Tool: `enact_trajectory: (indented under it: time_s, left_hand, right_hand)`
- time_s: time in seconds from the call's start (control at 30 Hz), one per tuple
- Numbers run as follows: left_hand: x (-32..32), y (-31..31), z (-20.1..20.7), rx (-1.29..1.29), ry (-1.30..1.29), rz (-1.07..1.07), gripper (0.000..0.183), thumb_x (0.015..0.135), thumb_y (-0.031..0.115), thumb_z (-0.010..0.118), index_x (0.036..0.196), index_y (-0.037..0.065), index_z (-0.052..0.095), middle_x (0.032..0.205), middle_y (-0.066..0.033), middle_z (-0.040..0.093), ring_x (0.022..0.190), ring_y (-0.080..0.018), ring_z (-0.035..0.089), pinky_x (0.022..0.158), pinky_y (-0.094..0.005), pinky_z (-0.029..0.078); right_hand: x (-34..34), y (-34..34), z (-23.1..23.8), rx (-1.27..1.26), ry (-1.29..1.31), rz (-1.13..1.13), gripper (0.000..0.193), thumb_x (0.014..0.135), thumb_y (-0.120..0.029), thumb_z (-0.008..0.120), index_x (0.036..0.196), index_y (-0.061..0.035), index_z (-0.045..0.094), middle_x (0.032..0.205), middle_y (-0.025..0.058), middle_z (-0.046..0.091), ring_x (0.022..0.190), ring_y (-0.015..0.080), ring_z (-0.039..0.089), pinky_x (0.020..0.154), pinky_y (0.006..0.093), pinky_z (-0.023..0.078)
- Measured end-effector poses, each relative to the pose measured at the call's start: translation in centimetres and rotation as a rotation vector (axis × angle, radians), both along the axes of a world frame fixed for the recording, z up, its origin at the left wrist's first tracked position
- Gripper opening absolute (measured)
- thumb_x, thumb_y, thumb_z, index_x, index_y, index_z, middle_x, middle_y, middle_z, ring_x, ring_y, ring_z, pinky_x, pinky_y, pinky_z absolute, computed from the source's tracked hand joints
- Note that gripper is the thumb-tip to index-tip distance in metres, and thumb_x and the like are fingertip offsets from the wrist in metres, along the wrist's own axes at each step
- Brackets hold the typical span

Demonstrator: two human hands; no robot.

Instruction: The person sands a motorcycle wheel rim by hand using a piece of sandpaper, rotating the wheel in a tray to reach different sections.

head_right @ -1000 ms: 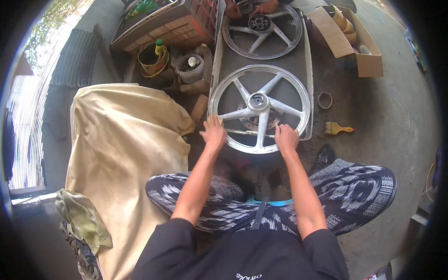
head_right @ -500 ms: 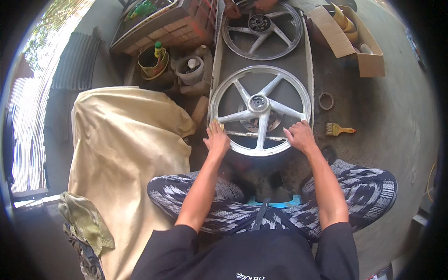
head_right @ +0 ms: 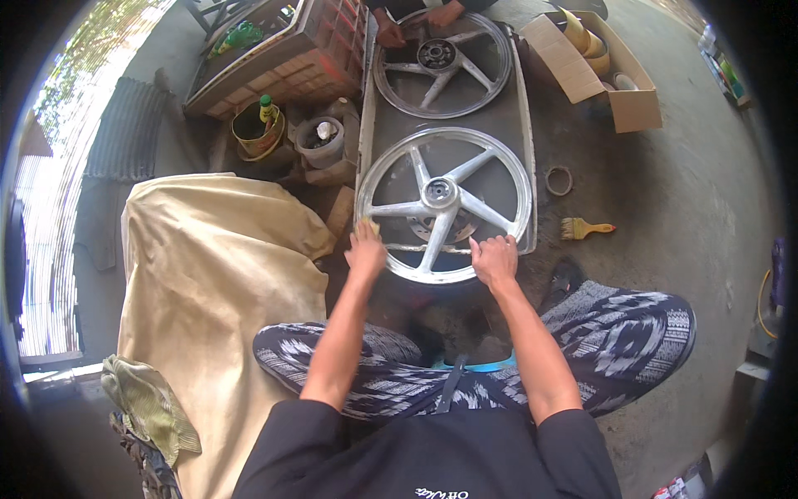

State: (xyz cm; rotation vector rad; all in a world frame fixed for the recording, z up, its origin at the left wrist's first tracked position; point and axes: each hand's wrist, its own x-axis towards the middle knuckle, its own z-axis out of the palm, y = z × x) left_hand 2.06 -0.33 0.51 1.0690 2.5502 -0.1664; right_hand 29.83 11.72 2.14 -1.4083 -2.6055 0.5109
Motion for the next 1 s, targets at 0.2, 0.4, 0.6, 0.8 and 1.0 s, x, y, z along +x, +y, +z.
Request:
enact_trajectory:
  time_s: [0.2,0.4,0.6,0.8,1.0]
  left_hand:
    - [5.0,-1.0,2.7,-0.040,-0.036,0.058,0.066,0.100,0.034,0.045,0.158,0.007,0.026,0.165,-0.0106,0.024,0.141,-0.0424,0.037,0.096,-0.0677,0.043]
    - [-1.2,2.1,0.0,0.030,0.030,0.104,0.067,0.098,0.033,0.048,0.157,0.007,0.029,0.165,-0.0082,0.027,0.140,-0.0417,0.039,0.099,-0.0687,0.041]
    - [4.8,-1.1,1.8,-0.002,0.005,0.100,0.070,0.095,0.030,0.052,0.157,0.008,0.030,0.165,-0.0067,0.027,0.136,-0.0428,0.041,0.096,-0.0681,0.043]
    - [0.3,1.8,1.0,0.064,0.002,0.089,0.076,0.088,0.022,0.055,0.157,0.007,0.028,0.165,-0.0067,0.027,0.134,-0.0434,0.043,0.098,-0.0666,0.041]
    - [-2.0,3.0,-0.9,0.044,0.052,0.027,0.076,0.089,0.023,0.055,0.158,0.009,0.027,0.165,-0.0067,0.028,0.136,-0.0442,0.043,0.098,-0.0647,0.042]
  right_hand:
    - [0.8,0.1,0.4,-0.040,-0.034,-0.019,0.048,0.100,-0.036,0.049,0.076,-0.0040,0.075,0.080,0.0115,0.071,0.088,0.0275,0.064,0.097,0.0447,0.038]
    - [-0.2,-0.1,0.8,-0.023,0.004,0.000,0.046,0.099,-0.035,0.051,0.072,-0.0045,0.073,0.077,0.0111,0.070,0.086,0.0272,0.064,0.094,0.0443,0.038]
    - [0.7,0.1,0.3,0.009,0.033,-0.016,0.044,0.098,-0.033,0.053,0.069,-0.0053,0.071,0.074,0.0112,0.068,0.081,0.0291,0.063,0.091,0.0448,0.039]
    - [0.1,0.1,0.7,-0.013,0.000,-0.007,0.043,0.097,-0.032,0.053,0.071,-0.0046,0.074,0.077,0.0114,0.071,0.083,0.0281,0.064,0.092,0.0440,0.040]
    - [0.4,-0.2,0.5,0.004,0.042,-0.009,0.042,0.096,-0.032,0.054,0.071,-0.0051,0.074,0.076,0.0111,0.070,0.082,0.0282,0.064,0.092,0.0439,0.040]
